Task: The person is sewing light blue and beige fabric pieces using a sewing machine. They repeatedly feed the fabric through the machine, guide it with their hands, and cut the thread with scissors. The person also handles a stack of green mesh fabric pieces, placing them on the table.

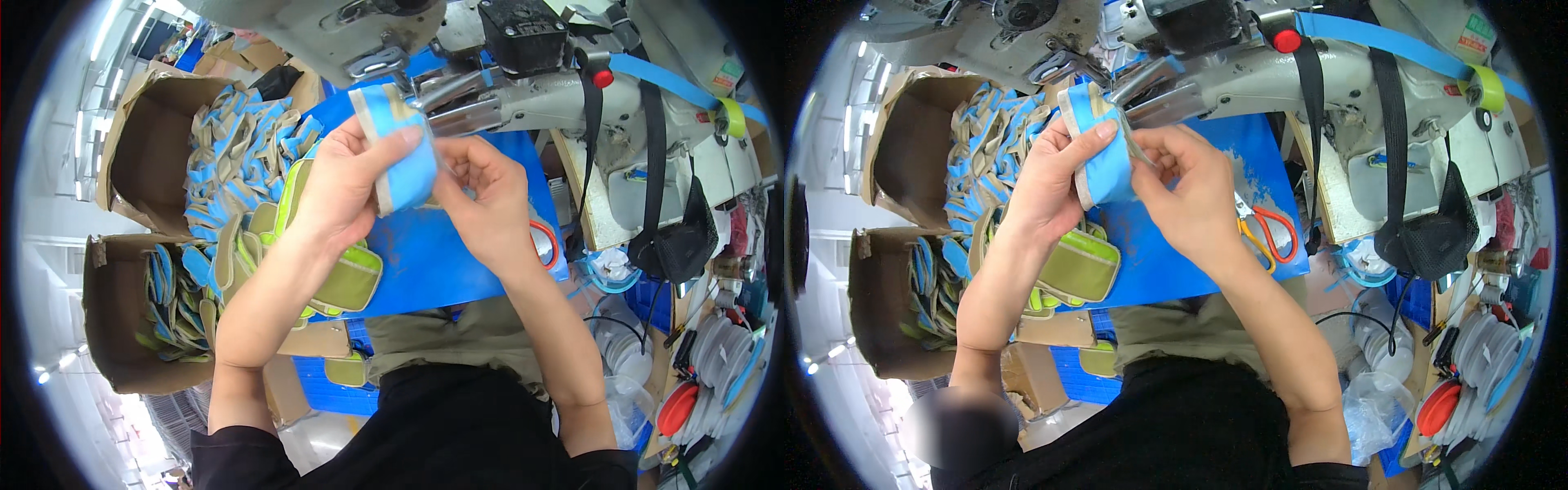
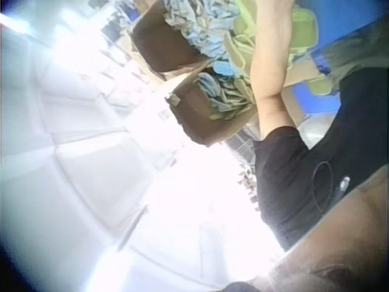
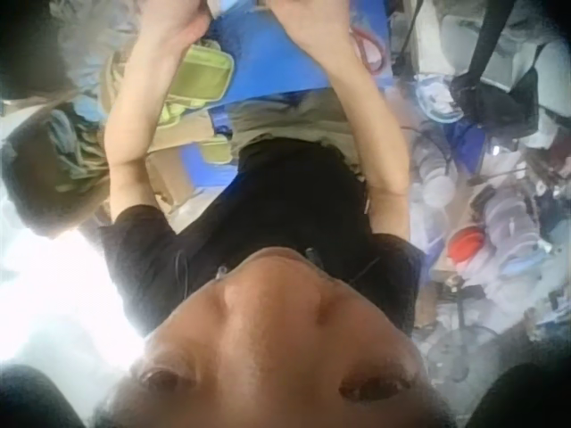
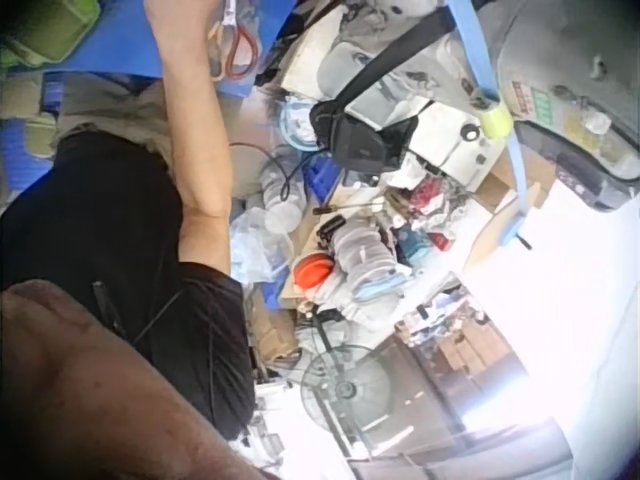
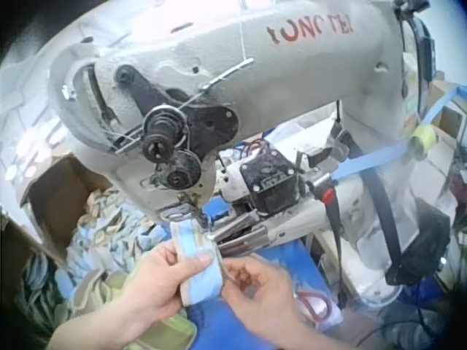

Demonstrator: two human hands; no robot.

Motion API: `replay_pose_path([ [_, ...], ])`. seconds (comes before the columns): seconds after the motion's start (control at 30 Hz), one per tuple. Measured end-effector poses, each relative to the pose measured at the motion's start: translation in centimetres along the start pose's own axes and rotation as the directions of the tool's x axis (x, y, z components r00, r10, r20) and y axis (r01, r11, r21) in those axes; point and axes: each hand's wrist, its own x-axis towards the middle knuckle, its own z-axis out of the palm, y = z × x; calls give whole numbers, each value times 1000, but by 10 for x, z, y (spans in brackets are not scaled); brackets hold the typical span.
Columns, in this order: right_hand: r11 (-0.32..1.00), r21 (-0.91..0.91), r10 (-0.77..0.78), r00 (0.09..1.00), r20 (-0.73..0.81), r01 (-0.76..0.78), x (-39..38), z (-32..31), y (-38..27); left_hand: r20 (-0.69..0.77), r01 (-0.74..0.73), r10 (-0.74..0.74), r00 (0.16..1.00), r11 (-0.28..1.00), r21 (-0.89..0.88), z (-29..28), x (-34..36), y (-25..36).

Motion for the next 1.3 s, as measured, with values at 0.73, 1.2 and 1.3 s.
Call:
replay_pose_path([
  [0.73,973,162,153,986,65,-161,6,0,-31,-4,48,-48,999,998,-30,7,-1,9],
  [1.2,976,-210,66,996,55,-53,-7,-13,-28,-16,154,-157,987,981,-120,9,-16,2],
  [1.3,973,-226,52,998,37,-42,-8,-11,-27,-30,147,-151,988,985,-92,9,-13,5],
])
